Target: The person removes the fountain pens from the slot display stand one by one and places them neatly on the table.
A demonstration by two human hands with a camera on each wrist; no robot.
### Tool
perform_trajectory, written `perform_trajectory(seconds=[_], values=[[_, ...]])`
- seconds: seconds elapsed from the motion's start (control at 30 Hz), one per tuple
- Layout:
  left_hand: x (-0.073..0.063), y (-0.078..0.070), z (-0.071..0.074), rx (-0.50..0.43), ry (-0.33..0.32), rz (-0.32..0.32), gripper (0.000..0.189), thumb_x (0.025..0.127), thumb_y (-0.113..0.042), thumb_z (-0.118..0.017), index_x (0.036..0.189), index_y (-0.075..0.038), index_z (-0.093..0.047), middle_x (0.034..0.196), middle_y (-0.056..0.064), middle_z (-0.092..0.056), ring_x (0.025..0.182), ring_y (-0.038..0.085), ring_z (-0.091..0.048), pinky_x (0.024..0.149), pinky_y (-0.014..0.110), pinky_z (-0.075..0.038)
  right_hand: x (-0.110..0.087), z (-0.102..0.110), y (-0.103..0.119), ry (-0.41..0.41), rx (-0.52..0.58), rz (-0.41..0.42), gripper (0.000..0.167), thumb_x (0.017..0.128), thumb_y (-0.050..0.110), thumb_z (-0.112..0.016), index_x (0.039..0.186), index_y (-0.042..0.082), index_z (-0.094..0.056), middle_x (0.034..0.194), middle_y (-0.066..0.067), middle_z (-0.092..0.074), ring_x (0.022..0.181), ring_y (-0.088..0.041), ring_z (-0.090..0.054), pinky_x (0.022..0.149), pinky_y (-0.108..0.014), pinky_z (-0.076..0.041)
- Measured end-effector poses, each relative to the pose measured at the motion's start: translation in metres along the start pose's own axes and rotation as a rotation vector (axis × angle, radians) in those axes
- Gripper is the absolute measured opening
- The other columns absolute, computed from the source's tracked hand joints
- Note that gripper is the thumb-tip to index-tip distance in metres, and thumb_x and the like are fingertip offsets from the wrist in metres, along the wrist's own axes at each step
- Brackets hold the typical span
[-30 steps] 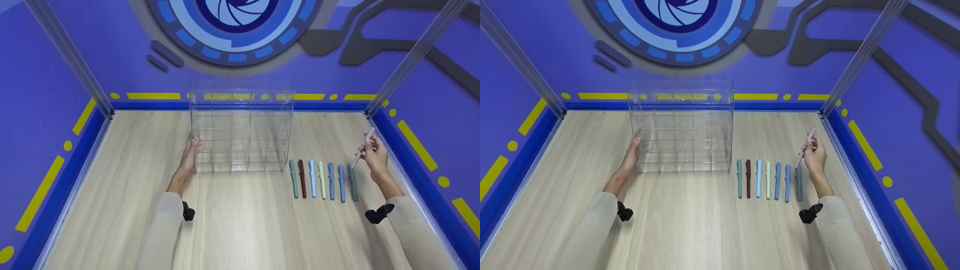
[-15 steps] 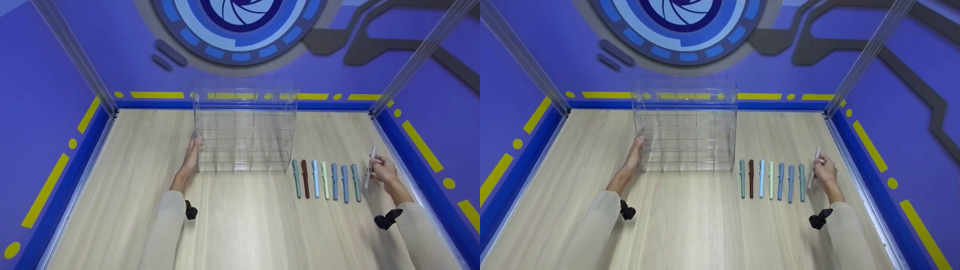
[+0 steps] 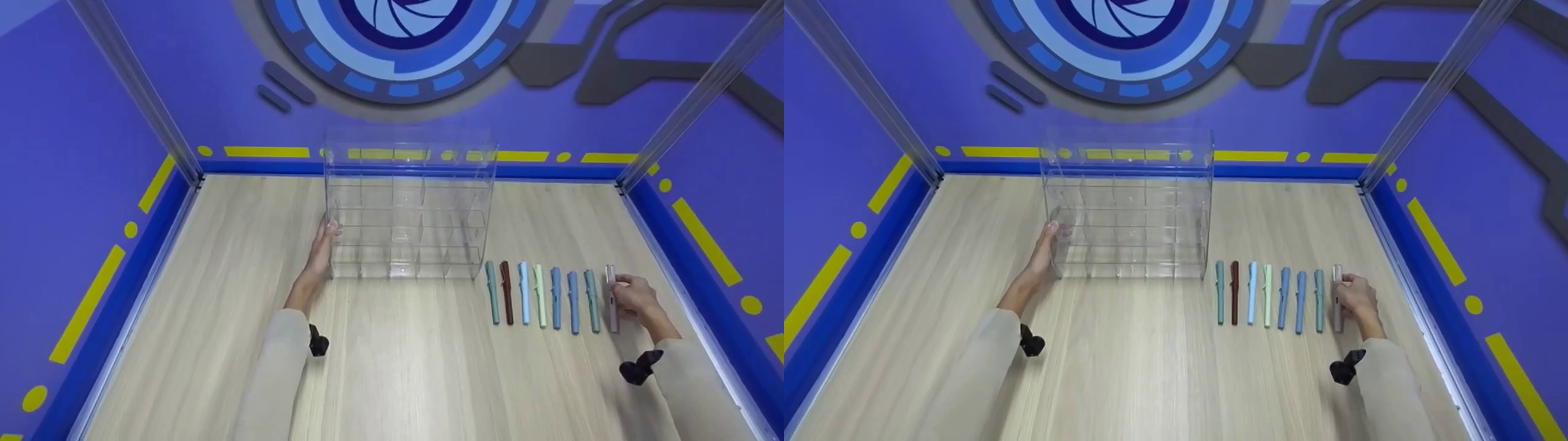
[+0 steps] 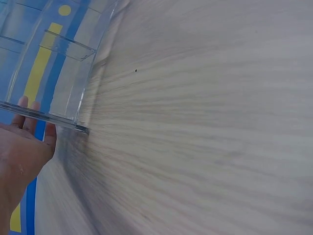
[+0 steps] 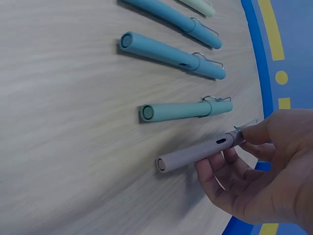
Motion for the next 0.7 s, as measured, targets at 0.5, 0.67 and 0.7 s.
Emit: perform_trajectory(seconds=[0.5, 0.67, 0.7], values=[[-0.004, -0.004, 0.001, 0.043, -0.006, 0.001, 0.072, 0.107, -0.060, -0.020, 0.163, -0.014, -0.021, 0.163, 0.013, -0.028, 0.159, 0.035, -0.010, 0.126, 0.066, -0.002, -0.012, -0.005, -0.020, -0.185, -0.047, -0.028, 0.057, 0.103, 0.027, -0.056, 0.143, -0.013, -0.047, 0.084, -0.008, -0.068, 0.065, -0.009, -0.057, 0.055, -0.025, -0.053], [-0.003, -0.007, 0.001, 0.016, 0.047, 0.021, 0.071, 0.108, -0.057, -0.026, 0.165, -0.017, -0.011, 0.166, 0.013, -0.024, 0.161, 0.035, -0.002, 0.125, 0.066, 0.002, -0.014, -0.002, -0.018, -0.241, -0.115, -0.015, 0.056, 0.102, 0.028, -0.058, 0.141, -0.012, -0.051, 0.104, -0.032, -0.069, 0.069, -0.014, -0.062, 0.055, -0.025, -0.050], [-0.003, -0.007, 0.001, 0.005, 0.066, 0.029, 0.073, 0.108, -0.058, -0.027, 0.166, -0.019, -0.005, 0.168, 0.012, -0.020, 0.161, 0.033, 0.001, 0.126, 0.065, 0.004, -0.014, -0.002, -0.018, -0.251, -0.135, -0.018, 0.056, 0.102, 0.028, -0.058, 0.140, -0.012, -0.052, 0.108, -0.034, -0.068, 0.069, -0.016, -0.062, 0.055, -0.025, -0.049]])
Point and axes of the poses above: each hand's wrist, its own x-axis towards the middle knuckle, its own z-axis out of the back of the hand, y = z × x, the point moved 7 cm from there along x, towards the middle knuckle
